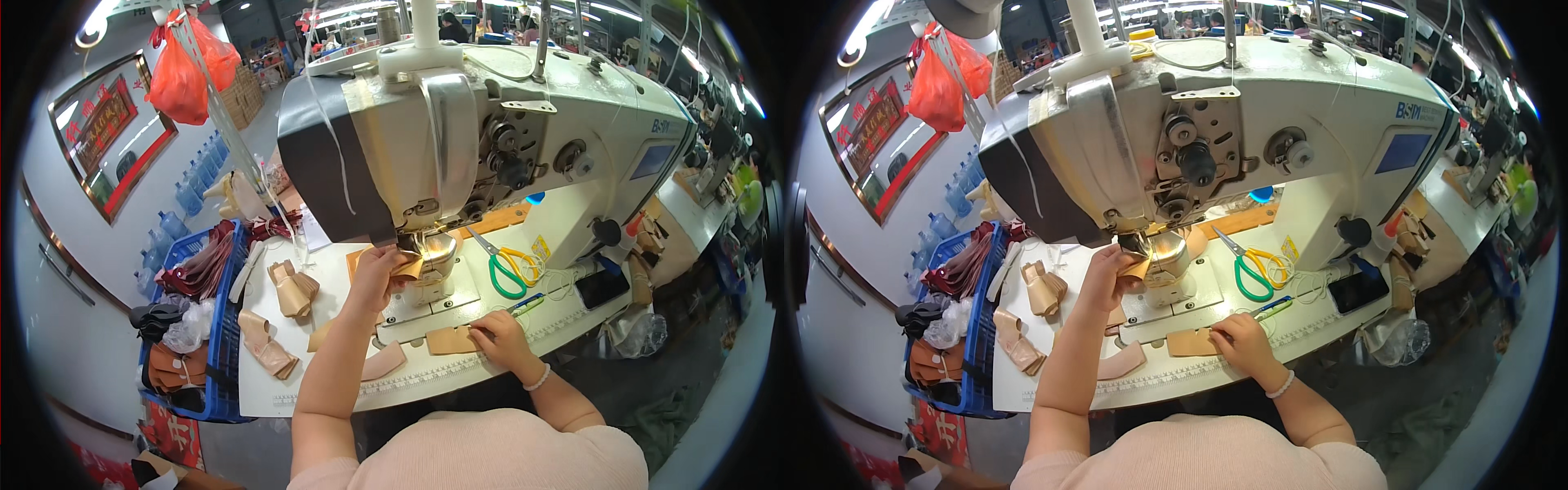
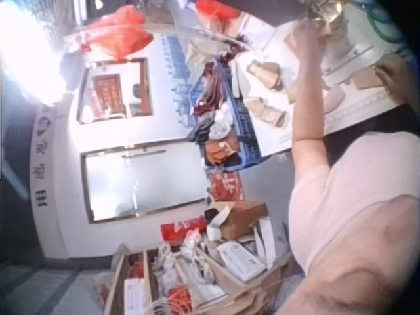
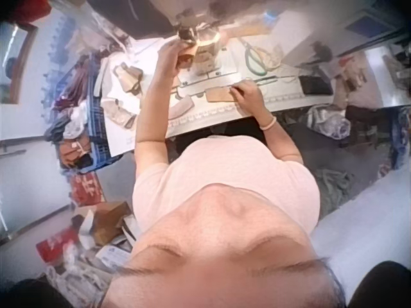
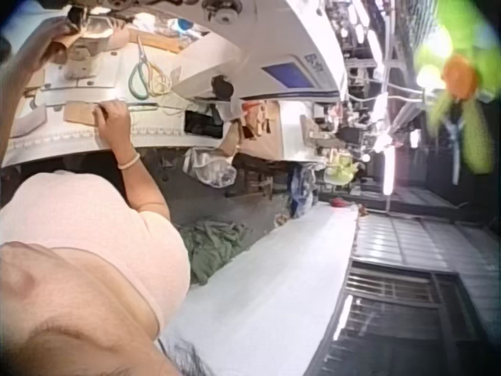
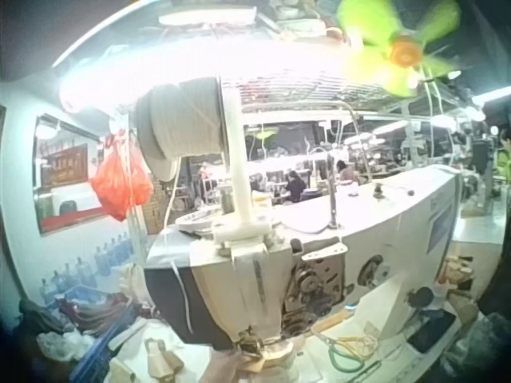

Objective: The person operates the control screen of a sewing machine and stitches pieces of leather shoe components together by folding and guiding them under the needle by hand.

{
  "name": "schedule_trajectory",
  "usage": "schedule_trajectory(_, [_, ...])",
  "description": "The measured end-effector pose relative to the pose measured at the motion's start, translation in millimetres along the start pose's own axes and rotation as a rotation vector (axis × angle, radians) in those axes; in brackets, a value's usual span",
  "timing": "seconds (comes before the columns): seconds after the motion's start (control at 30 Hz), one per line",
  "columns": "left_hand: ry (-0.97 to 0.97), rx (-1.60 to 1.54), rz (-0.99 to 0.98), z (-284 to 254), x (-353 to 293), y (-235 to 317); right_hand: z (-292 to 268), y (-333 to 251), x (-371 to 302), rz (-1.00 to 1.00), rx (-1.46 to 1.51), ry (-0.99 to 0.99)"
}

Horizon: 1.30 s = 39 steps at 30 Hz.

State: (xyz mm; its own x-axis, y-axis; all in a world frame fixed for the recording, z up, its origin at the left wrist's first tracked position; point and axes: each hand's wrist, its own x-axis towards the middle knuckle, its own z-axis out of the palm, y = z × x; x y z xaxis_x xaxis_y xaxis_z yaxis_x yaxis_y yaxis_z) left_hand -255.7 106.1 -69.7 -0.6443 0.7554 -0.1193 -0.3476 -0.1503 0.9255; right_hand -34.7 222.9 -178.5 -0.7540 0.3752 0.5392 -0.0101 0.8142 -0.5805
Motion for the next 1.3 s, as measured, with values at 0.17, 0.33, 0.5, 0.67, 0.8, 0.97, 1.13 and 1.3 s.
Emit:
schedule_trajectory(0.17, [-0.052, 0.074, 0.030, -6, 1, -6, 1, 0, -1, 0.000, -0.011, 0.001])
schedule_trajectory(0.33, [-0.011, 0.034, 0.058, -7, 5, -12, 1, -3, -1, 0.003, -0.012, -0.003])
schedule_trajectory(0.5, [0.105, 0.030, 0.094, 6, 3, -11, 1, -2, -2, -0.007, -0.040, 0.020])
schedule_trajectory(0.67, [-0.065, -0.022, 0.144, -10, 11, -18, 0, -2, -3, -0.011, -0.048, 0.000])
schedule_trajectory(0.8, [-0.129, -0.431, 0.117, -15, -1, -28, 3, -2, 10, -0.090, 0.000, 0.045])
schedule_trajectory(0.97, [0.145, 0.013, 0.498, 12, -45, -89, 12, -53, 38, -0.082, 0.469, 0.287])
schedule_trajectory(1.13, [-0.061, -0.280, 0.072, 17, -92, -125, 10, -50, 27, 0.470, 1.429, 0.050])
schedule_trajectory(1.3, [-0.180, -0.221, 0.072, -7, -99, -110, 3, -45, 23, 0.504, 1.404, 0.004])
